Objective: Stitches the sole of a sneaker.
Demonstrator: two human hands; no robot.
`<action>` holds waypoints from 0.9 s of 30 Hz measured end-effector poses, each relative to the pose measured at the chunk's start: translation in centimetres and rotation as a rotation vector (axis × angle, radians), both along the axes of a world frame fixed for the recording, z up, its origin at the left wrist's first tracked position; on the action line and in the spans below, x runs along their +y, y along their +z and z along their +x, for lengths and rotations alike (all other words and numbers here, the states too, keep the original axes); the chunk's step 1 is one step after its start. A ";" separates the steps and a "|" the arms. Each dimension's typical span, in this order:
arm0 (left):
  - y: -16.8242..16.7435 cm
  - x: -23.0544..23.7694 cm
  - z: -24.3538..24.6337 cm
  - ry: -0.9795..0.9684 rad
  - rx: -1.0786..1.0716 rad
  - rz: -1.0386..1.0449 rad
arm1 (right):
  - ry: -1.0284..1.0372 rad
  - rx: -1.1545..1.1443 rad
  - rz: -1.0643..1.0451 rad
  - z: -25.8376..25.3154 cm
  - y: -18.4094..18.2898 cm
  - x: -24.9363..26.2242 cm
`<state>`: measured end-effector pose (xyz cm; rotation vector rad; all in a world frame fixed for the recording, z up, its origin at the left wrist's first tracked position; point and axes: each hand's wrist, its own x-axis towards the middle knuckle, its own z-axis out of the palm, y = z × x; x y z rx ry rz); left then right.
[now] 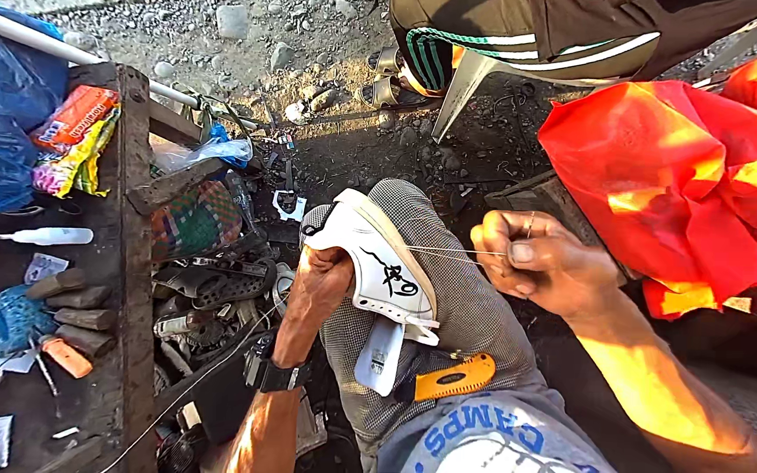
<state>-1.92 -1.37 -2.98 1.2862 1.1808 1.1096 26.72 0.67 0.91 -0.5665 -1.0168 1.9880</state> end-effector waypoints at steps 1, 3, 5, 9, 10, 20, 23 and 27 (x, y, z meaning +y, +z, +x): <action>-0.1 0.0 0.1 0.003 -0.010 0.005 | 0.001 -0.069 0.031 0.3 0.2 0.1; -0.1 0.0 0.2 0.018 -0.014 0.009 | -0.030 -0.318 0.155 0.6 -0.3 0.5; 0.3 -0.3 0.3 0.053 0.043 0.006 | -0.108 -0.597 0.305 0.7 -1.1 1.0; 0.8 -0.8 0.4 0.132 0.332 0.054 | -0.232 -1.076 0.791 -1.2 -2.7 1.2; 0.9 -0.9 0.3 0.151 0.382 0.068 | -0.241 -1.125 0.849 -2.3 -3.2 1.3; -4.9 -4.7 -11.6 0.490 0.563 -0.208 | -0.017 -0.837 0.444 5.2 -5.8 0.4; -5.8 -5.1 -12.1 0.371 0.649 -0.397 | -0.021 -0.914 0.325 6.8 -8.2 -1.8; -1.1 -4.5 -9.0 0.204 0.883 -0.202 | 0.002 -1.065 0.171 8.3 -11.6 -4.0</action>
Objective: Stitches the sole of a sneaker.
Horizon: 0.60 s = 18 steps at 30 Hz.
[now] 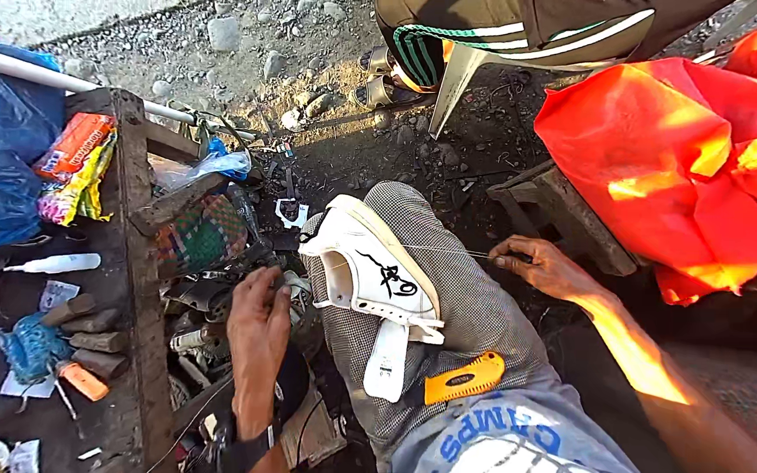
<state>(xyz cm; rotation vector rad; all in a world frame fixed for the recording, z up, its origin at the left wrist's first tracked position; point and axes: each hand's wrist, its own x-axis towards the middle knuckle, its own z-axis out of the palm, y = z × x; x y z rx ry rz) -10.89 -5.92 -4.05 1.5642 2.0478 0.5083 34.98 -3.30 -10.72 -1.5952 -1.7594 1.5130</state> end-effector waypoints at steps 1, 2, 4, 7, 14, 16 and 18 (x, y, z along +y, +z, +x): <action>1.5 0.2 1.5 -0.033 -0.023 0.145 | -0.008 -0.070 -0.057 1.0 -0.7 -0.4; 2.8 0.4 3.1 -0.069 -0.108 0.267 | -0.012 -0.150 -0.116 2.1 -1.3 -1.0; 4.5 1.4 6.0 -0.186 -0.313 0.359 | -0.016 -0.311 -0.201 3.8 -2.4 -1.8; 3.6 3.0 7.6 -0.312 -0.503 0.261 | -0.029 -0.399 -0.166 3.3 -1.6 -1.6; 2.8 4.7 7.0 -0.301 -0.845 0.034 | -0.098 0.453 0.313 -9.9 7.3 1.9; 2.5 4.7 7.1 -0.285 -0.858 0.055 | 0.010 0.466 0.356 -12.1 7.6 2.9; 2.3 4.6 7.3 -0.265 -0.867 0.084 | 0.074 0.394 0.315 -12.7 7.4 3.8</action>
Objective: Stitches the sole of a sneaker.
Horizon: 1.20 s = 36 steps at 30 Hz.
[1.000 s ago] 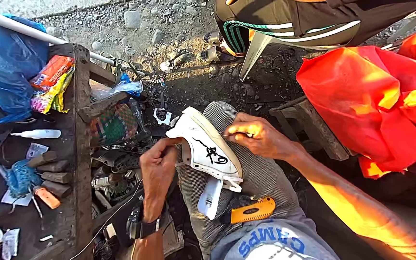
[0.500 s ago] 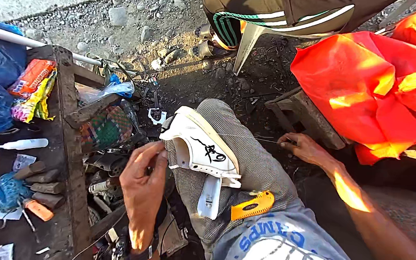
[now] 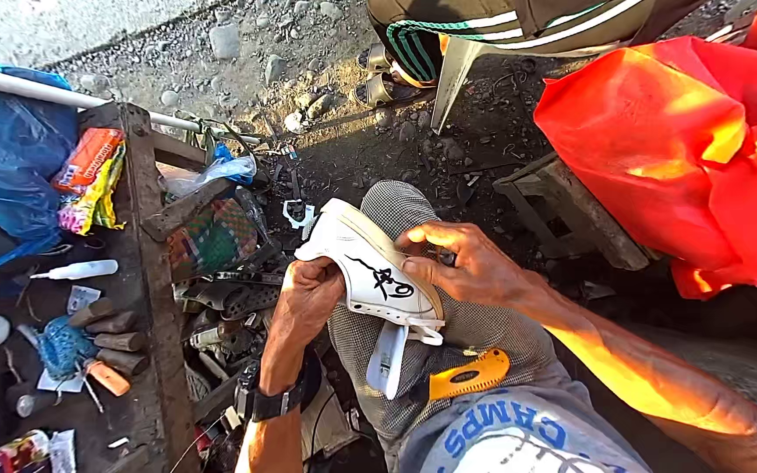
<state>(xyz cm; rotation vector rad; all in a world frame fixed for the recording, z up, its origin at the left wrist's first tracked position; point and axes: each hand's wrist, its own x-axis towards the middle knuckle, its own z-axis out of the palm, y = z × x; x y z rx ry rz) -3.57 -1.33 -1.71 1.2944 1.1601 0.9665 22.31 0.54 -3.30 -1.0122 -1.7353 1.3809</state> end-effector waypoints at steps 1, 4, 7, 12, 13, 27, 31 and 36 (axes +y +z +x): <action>-0.1 -0.1 0.1 0.019 -0.003 0.012 | 0.011 -0.004 -0.027 -0.1 -0.1 0.3; -0.8 -0.4 0.7 0.081 0.005 0.054 | 0.025 0.067 -0.059 -0.1 -0.6 0.7; -1.4 -0.5 1.5 0.165 0.036 0.111 | -0.053 0.138 -0.016 -0.9 -1.3 0.4; -1.6 -0.2 2.1 0.243 0.121 0.104 | -0.072 0.104 -0.040 -1.2 -1.3 0.7; -1.3 -0.1 2.0 0.223 0.131 0.091 | -0.046 0.065 -0.045 -1.0 -1.0 0.9; 1.1 -0.6 5.1 0.488 -0.541 -0.415 | -0.055 -0.299 0.039 -1.3 0.7 1.1; 0.9 -0.9 6.2 0.579 -0.486 -0.382 | 0.002 -0.287 -0.012 -0.8 0.9 1.4; 0.3 -0.8 6.5 0.605 -0.398 -0.284 | 0.053 -0.289 -0.033 0.8 1.4 2.2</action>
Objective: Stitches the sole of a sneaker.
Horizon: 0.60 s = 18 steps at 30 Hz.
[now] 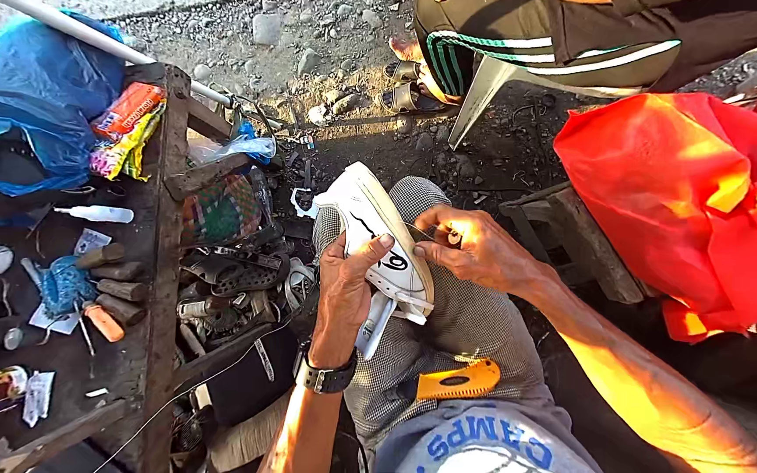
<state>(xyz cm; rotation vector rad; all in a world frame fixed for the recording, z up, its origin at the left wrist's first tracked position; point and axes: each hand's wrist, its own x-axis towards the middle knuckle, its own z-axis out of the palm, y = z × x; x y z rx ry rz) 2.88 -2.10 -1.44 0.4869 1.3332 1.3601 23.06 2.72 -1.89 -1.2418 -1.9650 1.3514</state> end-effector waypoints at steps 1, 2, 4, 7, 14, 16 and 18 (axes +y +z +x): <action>0.0 0.0 0.1 0.001 -0.002 0.004 | -0.023 -0.020 -0.012 0.8 0.4 0.3; 0.1 0.0 0.1 0.000 -0.015 0.002 | -0.048 -0.040 -0.025 1.8 0.7 0.6; 0.2 -0.1 -0.1 -0.010 -0.052 -0.003 | -0.077 -0.081 -0.003 4.2 0.8 1.5; 0.4 0.0 0.3 -0.008 0.004 0.005 | -0.074 -0.077 0.071 6.2 0.2 2.1; 0.3 0.4 0.7 0.046 0.003 0.034 | 0.082 0.299 0.091 1.0 -1.2 1.1; 0.2 0.3 0.4 0.041 -0.044 0.045 | 0.074 0.271 0.202 -0.2 -1.7 1.4; 0.2 0.2 0.3 0.046 -0.071 0.044 | 0.062 0.251 0.268 -1.0 -1.9 1.7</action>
